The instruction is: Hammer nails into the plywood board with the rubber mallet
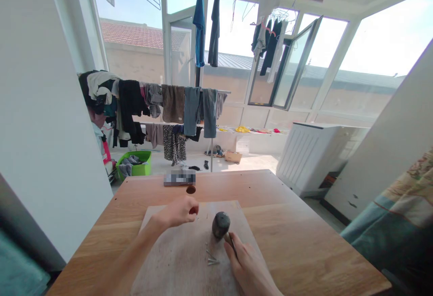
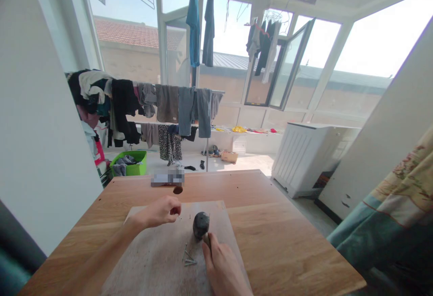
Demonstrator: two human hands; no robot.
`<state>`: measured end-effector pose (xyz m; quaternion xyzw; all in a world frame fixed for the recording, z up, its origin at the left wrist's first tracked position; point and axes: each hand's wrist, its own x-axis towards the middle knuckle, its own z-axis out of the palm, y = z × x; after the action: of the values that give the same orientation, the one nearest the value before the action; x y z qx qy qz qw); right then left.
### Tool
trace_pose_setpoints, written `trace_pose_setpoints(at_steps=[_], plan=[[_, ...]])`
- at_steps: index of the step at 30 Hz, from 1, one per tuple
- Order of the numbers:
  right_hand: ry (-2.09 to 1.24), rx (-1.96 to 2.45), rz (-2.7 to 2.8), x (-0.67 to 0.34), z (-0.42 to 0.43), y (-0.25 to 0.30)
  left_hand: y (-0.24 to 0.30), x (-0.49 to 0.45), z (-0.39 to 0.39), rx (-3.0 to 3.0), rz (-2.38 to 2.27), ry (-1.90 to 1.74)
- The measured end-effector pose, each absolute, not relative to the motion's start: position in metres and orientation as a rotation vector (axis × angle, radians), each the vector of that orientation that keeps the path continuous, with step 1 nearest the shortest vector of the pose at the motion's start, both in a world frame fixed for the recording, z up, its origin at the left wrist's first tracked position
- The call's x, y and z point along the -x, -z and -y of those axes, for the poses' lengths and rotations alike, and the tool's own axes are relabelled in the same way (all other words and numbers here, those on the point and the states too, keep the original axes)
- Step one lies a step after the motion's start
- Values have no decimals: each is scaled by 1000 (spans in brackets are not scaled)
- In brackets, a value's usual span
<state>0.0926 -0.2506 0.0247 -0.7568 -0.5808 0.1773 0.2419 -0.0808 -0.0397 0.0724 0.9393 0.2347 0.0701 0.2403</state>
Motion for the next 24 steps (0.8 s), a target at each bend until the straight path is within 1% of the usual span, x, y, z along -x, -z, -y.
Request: trace_pose_setpoints(at_steps=[4,19,24], plan=[[-501,2042,1585,-92,250,-26,-70,78,40,-2599,-610,-269],[-522,2070,1571,-91,251,-32,-69,76,45,-2564,-565,-250],[-490,2089,1576,-93,251,-24,-68,76,44,-2587,-573,-259]])
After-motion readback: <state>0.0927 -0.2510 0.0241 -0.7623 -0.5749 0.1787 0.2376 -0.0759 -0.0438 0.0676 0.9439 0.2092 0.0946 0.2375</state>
